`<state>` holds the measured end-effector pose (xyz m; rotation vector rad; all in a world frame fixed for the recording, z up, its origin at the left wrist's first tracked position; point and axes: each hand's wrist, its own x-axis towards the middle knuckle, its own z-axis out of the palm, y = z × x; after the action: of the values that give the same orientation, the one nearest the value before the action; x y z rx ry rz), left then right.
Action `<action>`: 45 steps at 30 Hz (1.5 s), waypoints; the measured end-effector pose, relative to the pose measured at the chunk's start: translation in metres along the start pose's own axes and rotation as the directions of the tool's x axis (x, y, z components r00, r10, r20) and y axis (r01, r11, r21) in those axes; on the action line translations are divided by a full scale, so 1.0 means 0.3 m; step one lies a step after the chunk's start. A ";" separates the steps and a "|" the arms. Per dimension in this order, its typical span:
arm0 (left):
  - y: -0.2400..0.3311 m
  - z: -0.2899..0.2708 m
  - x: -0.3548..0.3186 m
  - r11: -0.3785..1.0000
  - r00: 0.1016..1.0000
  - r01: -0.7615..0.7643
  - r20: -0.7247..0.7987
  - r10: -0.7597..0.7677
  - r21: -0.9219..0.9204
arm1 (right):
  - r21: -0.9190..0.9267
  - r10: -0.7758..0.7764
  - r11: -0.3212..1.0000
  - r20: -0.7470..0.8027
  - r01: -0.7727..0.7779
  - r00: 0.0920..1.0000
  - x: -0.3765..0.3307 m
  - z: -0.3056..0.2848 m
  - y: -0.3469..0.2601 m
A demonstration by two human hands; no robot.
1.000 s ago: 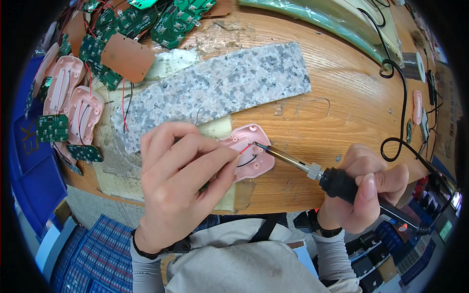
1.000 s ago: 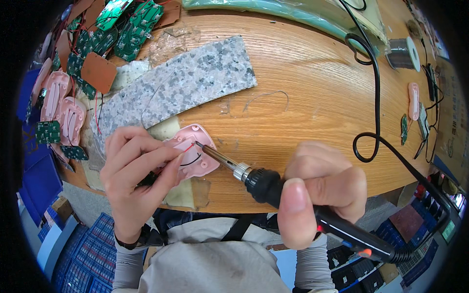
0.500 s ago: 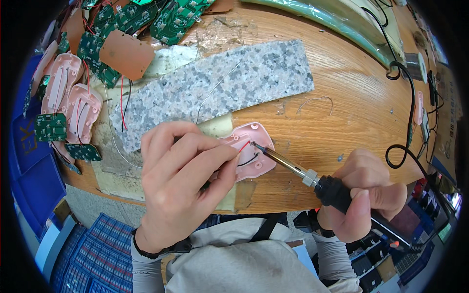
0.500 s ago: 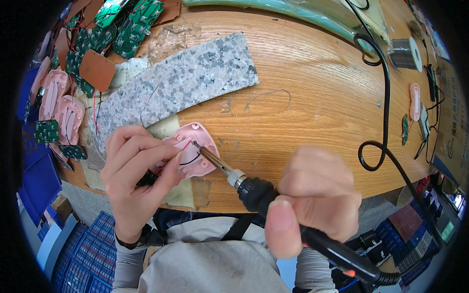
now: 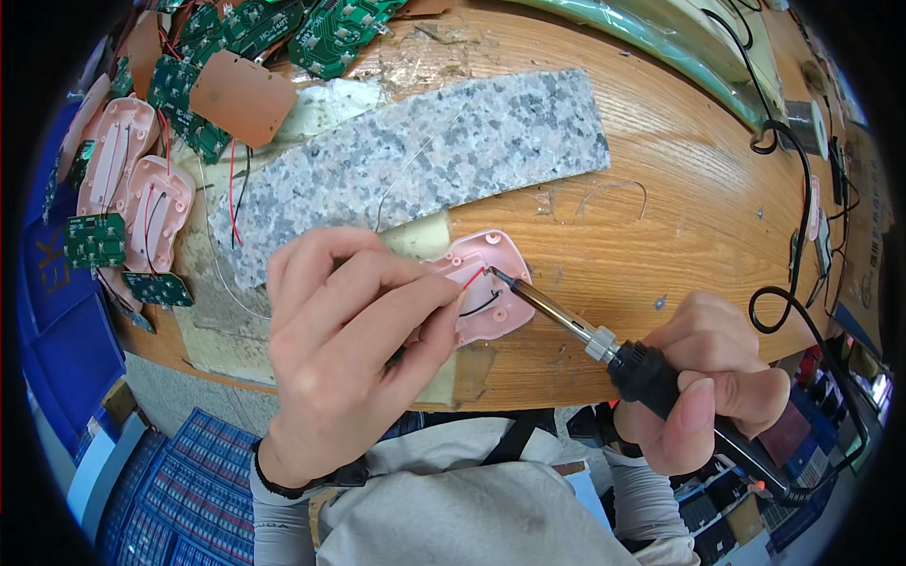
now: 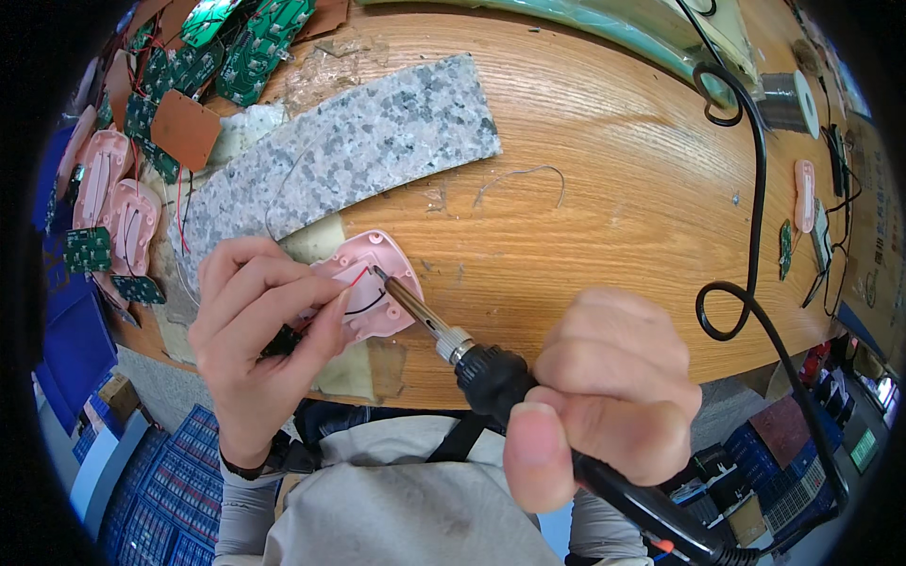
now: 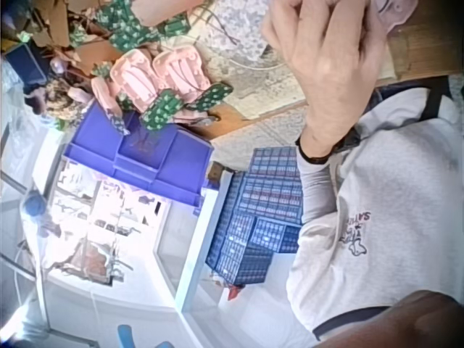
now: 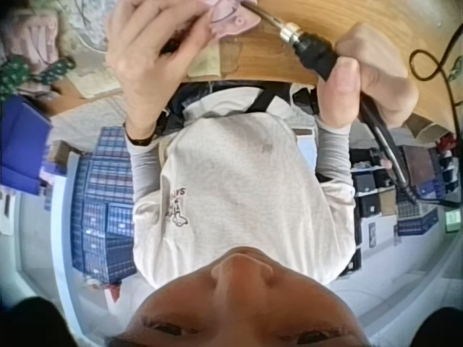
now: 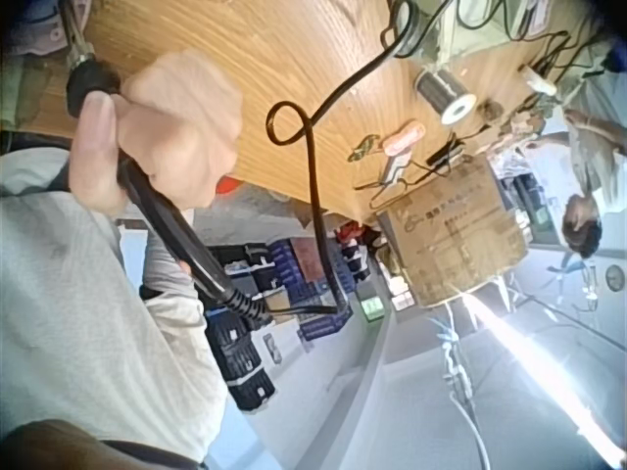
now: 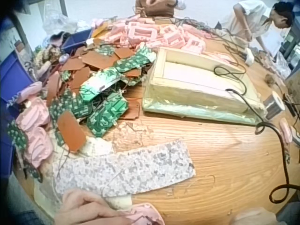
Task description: Soldering wires onto a green circuit board inside a pink plastic casing using a soldering iron.
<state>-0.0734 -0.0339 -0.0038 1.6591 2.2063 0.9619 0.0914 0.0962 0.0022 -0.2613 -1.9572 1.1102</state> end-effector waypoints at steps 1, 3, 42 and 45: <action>0.002 -0.002 0.002 1.000 1.000 -0.005 0.012 0.004 0.016 | 0.004 -0.002 1.000 -0.002 0.002 1.000 0.000 0.000 0.000; 0.003 -0.003 0.001 1.000 1.000 -0.005 0.014 0.005 0.018 | 0.009 -0.004 1.000 -0.004 0.004 1.000 0.001 -0.001 -0.001; 0.008 -0.017 0.013 0.999 0.997 -0.032 0.077 0.028 0.041 | 0.001 0.060 0.998 0.041 -0.060 0.997 -0.004 -0.018 -0.003; 0.010 -0.017 0.016 0.998 0.997 -0.031 0.076 0.027 0.046 | -0.093 0.097 0.991 0.039 -0.093 0.994 0.008 -0.012 -0.014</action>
<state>-0.0754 -0.0309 0.0027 1.7230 2.1781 0.8454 0.0936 0.0971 0.0078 -0.3864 -2.0550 1.0968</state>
